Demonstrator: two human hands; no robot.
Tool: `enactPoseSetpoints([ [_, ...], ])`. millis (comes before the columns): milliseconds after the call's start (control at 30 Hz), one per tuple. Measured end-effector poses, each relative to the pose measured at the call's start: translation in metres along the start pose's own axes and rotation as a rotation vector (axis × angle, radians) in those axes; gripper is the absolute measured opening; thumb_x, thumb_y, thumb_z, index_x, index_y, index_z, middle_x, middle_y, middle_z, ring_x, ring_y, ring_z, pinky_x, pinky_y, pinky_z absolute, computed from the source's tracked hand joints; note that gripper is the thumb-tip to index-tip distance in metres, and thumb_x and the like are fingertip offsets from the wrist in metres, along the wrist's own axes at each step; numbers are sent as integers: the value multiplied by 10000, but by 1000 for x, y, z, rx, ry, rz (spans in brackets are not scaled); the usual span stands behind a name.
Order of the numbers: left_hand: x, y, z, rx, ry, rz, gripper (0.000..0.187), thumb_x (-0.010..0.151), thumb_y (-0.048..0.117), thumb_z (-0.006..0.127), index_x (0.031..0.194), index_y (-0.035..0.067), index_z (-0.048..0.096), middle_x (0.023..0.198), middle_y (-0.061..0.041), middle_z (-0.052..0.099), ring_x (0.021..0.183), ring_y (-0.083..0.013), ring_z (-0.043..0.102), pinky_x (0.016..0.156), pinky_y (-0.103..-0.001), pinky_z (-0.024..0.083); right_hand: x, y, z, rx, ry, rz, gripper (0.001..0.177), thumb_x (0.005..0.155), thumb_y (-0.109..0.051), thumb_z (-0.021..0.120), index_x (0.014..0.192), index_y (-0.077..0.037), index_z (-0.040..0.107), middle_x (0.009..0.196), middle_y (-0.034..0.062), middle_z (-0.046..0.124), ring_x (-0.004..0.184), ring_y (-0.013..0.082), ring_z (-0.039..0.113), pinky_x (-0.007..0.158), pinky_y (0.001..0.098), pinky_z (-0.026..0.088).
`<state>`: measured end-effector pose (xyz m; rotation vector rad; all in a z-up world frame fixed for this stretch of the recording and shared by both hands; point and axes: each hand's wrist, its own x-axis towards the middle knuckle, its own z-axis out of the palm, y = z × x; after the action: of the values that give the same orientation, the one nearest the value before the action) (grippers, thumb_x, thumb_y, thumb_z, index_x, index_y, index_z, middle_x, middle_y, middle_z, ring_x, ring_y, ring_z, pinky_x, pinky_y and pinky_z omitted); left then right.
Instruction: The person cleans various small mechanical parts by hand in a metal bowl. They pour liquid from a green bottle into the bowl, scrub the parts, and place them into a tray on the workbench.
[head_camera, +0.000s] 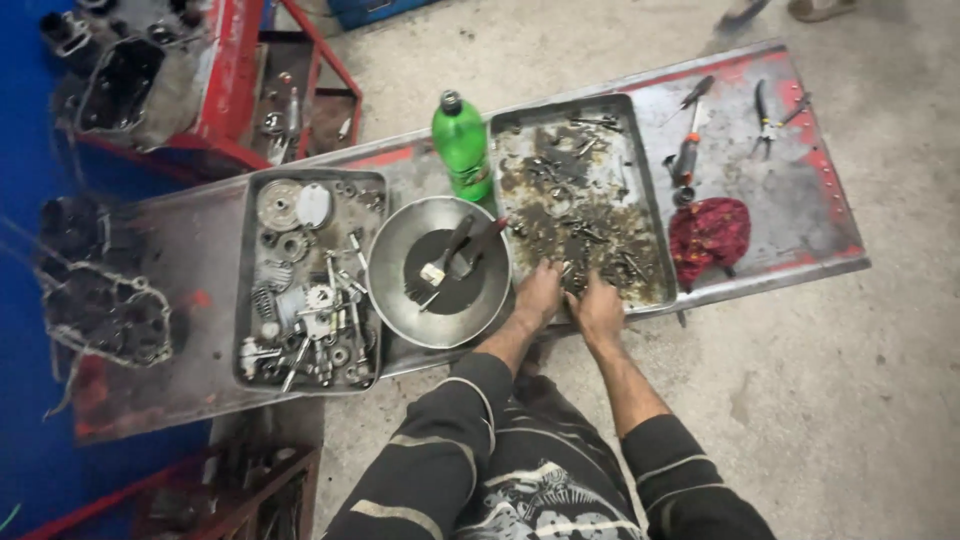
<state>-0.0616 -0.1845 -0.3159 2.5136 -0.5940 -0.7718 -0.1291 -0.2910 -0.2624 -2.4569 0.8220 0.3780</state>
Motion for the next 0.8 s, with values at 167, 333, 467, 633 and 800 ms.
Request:
enactPoseSetpoints([
  [167,-7,18,-13,9,2,-38,427,925,118,652,1304,75,461,1283,-193,516,1135,-390,626,927,-492,569,16,18,14,97,47,-34,377,852,-235,706,1183,-60,659,903,171,727,944,385,711,821,520,571],
  [333,-6,20,-14,-44,7,-101,260,956,145,595,1176,58,487,1159,-189,587,1107,-378,640,916,-472,558,27,33,30,119,125,-94,287,871,-175,614,1112,-42,695,911,221,730,911,411,710,816,534,563],
  [467,-2,19,-7,-186,45,-214,154,964,139,519,1065,35,568,941,-156,637,904,-307,693,753,-416,557,32,34,30,224,105,-69,284,889,-222,588,1103,-73,700,951,206,735,950,402,705,838,522,554],
  [633,-9,26,-20,-830,136,-453,235,957,257,419,929,138,620,742,-65,617,710,-195,615,690,-388,487,40,29,22,235,103,-6,284,892,-230,633,1120,-75,703,971,175,746,991,375,702,847,501,537],
  [800,-35,48,-47,-569,202,-251,273,841,191,731,1033,97,562,977,-177,715,1009,-348,702,814,-454,574,50,22,15,252,180,8,242,897,-264,660,1090,-128,714,961,141,748,981,361,703,851,494,540],
])
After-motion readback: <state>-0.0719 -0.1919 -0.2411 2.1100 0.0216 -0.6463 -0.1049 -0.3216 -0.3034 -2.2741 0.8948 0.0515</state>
